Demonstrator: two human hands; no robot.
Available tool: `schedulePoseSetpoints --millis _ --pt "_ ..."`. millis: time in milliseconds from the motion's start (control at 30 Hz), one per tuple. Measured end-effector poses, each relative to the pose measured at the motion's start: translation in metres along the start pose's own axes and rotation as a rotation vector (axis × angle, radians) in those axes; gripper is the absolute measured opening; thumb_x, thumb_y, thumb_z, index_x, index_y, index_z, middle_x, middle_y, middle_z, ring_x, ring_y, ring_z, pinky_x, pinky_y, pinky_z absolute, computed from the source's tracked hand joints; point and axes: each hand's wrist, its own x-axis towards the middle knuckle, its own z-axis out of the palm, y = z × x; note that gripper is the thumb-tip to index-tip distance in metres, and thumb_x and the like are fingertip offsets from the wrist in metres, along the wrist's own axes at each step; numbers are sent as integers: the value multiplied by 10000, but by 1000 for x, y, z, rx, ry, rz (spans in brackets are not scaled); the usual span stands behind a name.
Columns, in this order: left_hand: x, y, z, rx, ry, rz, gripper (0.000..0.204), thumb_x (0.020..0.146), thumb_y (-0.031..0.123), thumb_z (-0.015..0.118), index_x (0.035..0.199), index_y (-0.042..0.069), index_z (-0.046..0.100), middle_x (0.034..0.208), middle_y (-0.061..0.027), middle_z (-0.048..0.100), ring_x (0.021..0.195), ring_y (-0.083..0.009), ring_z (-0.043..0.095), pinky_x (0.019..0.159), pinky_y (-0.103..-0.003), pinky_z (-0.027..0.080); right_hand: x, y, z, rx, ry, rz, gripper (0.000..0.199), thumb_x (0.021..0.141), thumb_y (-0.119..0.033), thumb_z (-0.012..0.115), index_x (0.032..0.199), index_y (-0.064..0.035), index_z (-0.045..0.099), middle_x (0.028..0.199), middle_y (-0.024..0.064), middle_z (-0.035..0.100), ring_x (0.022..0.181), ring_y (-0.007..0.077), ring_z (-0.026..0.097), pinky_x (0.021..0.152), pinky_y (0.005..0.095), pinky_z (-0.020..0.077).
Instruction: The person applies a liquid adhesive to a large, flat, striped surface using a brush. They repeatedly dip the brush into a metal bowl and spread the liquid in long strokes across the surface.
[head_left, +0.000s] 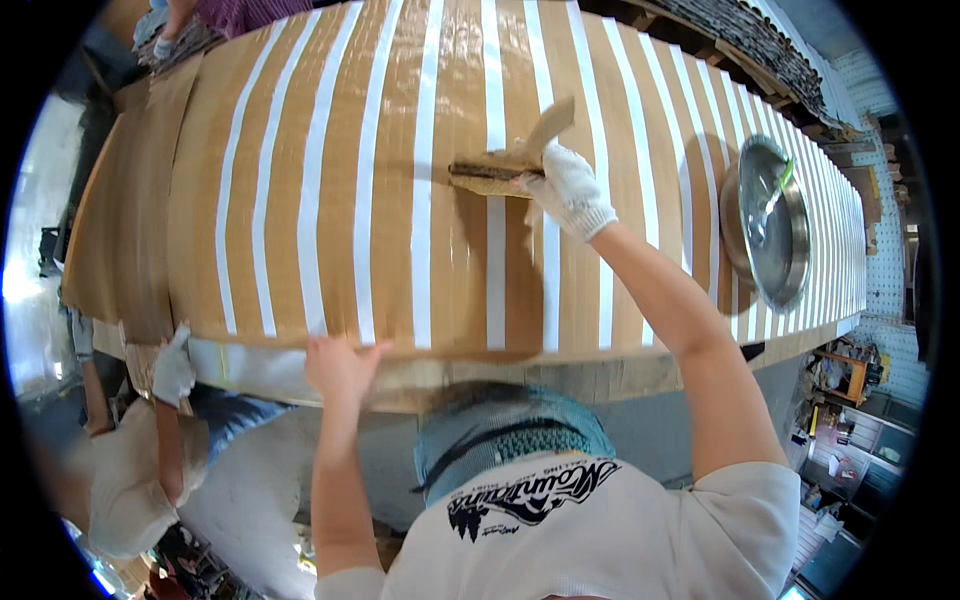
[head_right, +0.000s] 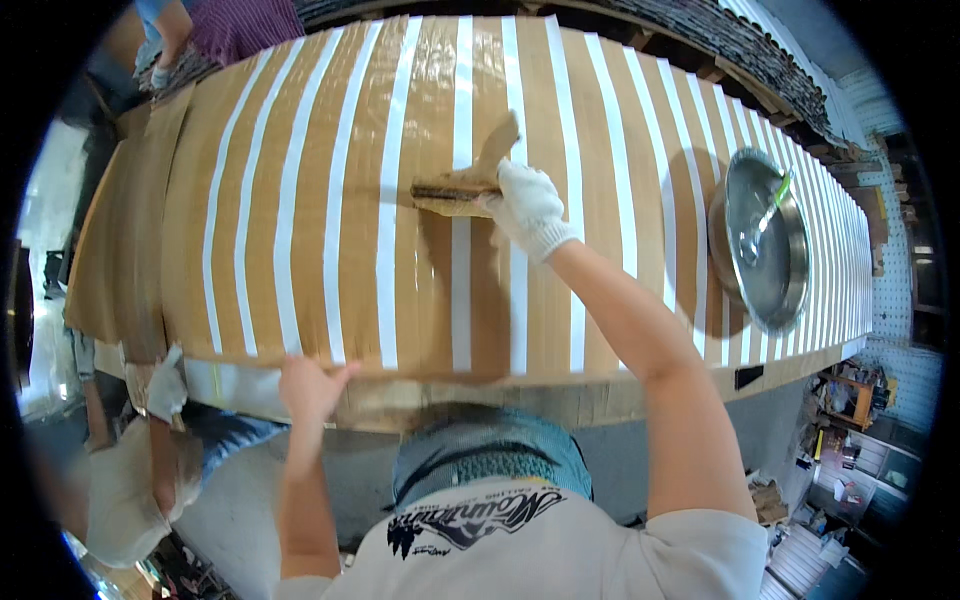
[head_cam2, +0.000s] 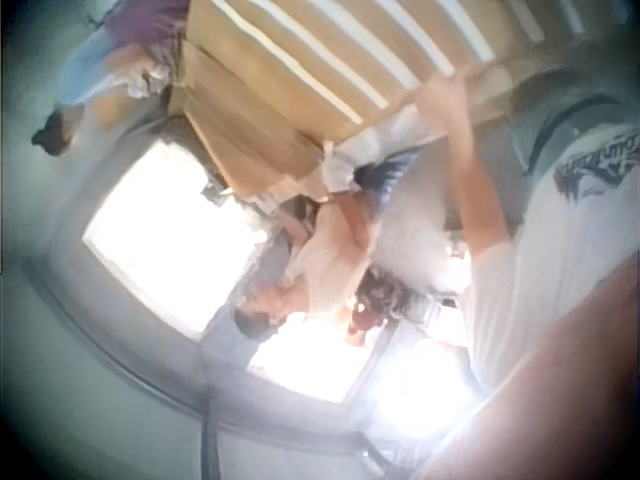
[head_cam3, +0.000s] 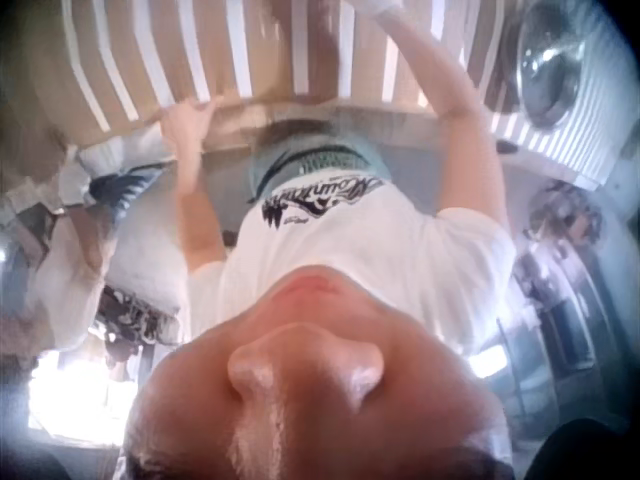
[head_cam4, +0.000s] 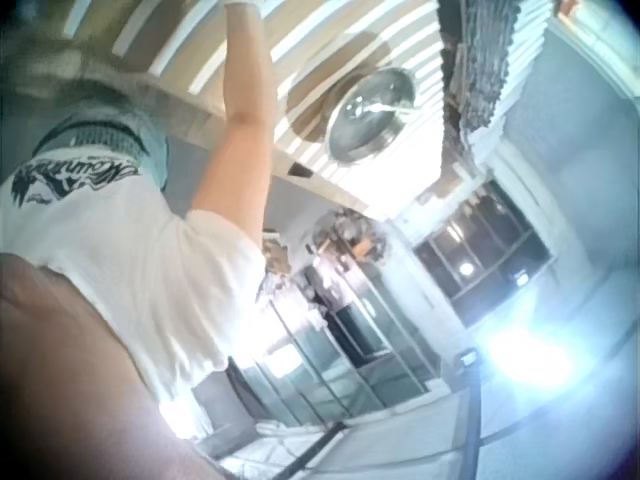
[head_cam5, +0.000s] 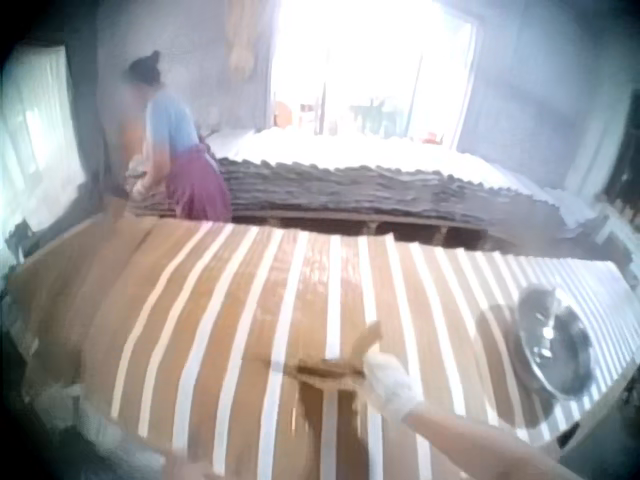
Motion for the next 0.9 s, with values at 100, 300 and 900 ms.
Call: schedulePoseSetpoints --millis 100,300,900 --pt "4 -4 16 -28 -32 -93 860 655 678 798 956 -115 660 1008 -268 673 956 -407 656 801 -470 525 91 -5 -19 -74 93 28 493 854 -186 765 1283 -67 553 1138 189 696 1089 372 644 902 427 508" --pt "-8 3 20 -11 -105 -223 1166 646 704 782 1335 -187 478 1405 -344 499 1324 -424 476 1142 -434 349 273 38 -26 -165 292 -28 445 834 -305 793 1155 -83 579 1090 175 703 1051 380 662 908 457 530" --pt "7 24 -5 -56 -69 -203 962 687 542 846 1302 -127 528 1199 -301 619 1100 -475 577 996 -498 456 393 -27 -18 -175 -34 -566 524 818 -311 822 1248 -99 610 1116 169 710 1013 358 677 903 392 531"
